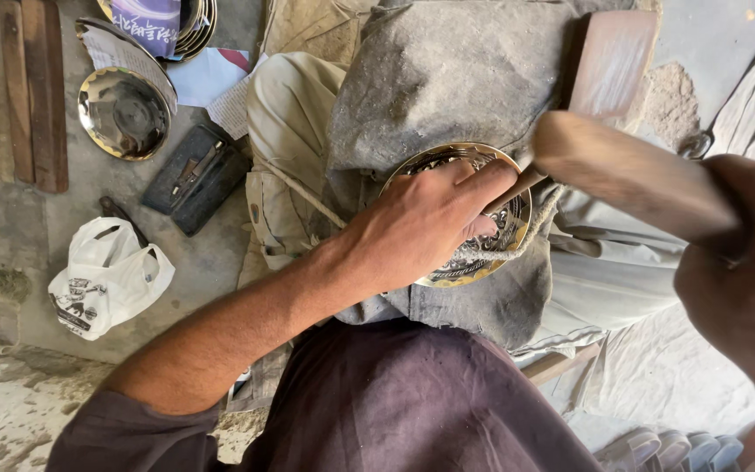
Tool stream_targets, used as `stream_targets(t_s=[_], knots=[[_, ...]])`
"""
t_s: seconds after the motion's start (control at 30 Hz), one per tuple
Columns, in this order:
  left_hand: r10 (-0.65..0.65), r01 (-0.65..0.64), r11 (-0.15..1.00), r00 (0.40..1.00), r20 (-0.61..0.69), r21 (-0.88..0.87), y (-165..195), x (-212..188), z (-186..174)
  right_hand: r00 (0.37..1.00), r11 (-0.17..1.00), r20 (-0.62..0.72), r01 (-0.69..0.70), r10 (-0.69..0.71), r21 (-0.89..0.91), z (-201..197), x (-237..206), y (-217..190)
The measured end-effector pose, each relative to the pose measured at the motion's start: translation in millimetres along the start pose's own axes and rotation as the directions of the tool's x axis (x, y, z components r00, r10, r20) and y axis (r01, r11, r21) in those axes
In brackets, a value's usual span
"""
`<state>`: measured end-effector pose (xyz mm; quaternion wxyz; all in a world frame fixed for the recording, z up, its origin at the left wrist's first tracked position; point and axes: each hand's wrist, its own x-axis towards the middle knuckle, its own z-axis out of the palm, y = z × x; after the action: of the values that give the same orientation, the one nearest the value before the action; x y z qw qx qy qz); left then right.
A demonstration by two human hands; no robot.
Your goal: The person sits on the floor with a decorated brass plate resting on a cloth-covered sandbag on their lap. They hold a metal punch against the plate's embossed pattern with one hand and repeatedly strike the punch with a wooden mallet held in the other hand, repositioning the punch around the design as they work.
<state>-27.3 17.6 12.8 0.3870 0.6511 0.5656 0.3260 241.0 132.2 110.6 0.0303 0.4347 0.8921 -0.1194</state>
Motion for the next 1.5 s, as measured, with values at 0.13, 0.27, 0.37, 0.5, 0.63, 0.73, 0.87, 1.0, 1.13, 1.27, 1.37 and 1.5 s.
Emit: stream_targets(t_s=[0.13,0.27,0.37,0.5,0.63,0.73,0.87,1.0,1.13,1.27,1.37,1.5], knots=[[0.024,-0.024,0.999,0.999,0.023,0.024,2,-1,-4,0.959,0.966,0.122,-0.252,0.257,-0.053,-8,10,-17],[0.036,-0.035,0.999,0.998,0.046,-0.004,3,-1,-7,0.983,0.980,0.053,-0.182,0.178,0.082,-14,4,-30],[0.033,-0.032,0.999,0.997,0.074,-0.006,1,1,-8,0.986,0.984,0.008,-0.166,0.165,0.064,-8,2,-28],[0.092,-0.092,0.996,0.995,0.042,-0.002,2,0,-10,0.956,0.950,0.064,-0.293,0.288,0.110,-3,-5,-20],[0.075,-0.074,0.997,0.991,0.110,-0.008,0,0,-13,0.986,0.975,-0.019,-0.161,0.165,0.153,2,-12,-18],[0.065,-0.064,0.998,0.986,0.153,-0.012,-3,1,-17,0.969,0.937,0.032,-0.247,0.247,0.249,7,-14,-20],[0.097,-0.098,0.995,0.987,0.130,0.005,-5,2,-16,0.951,0.920,0.010,-0.302,0.310,0.250,7,-22,-24],[0.150,-0.149,0.989,0.983,0.104,-0.020,-9,0,-17,0.975,0.964,-0.035,-0.210,0.218,0.162,7,-32,-23],[0.173,-0.175,0.985,0.978,0.118,0.007,-13,3,-18,0.997,0.999,-0.066,-0.048,0.046,-0.026,15,-38,-15],[0.158,-0.154,0.987,0.977,0.146,-0.033,-12,7,-20,0.981,0.978,-0.054,-0.183,0.189,0.096,18,-46,-13],[0.168,-0.166,0.986,0.974,0.153,-0.025,-11,7,-20,0.972,0.967,-0.063,-0.215,0.225,0.134,21,-46,-16],[0.171,-0.167,0.985,0.965,0.199,-0.037,-14,10,-19,0.984,0.983,-0.049,-0.174,0.171,-0.062,21,-43,-26]])
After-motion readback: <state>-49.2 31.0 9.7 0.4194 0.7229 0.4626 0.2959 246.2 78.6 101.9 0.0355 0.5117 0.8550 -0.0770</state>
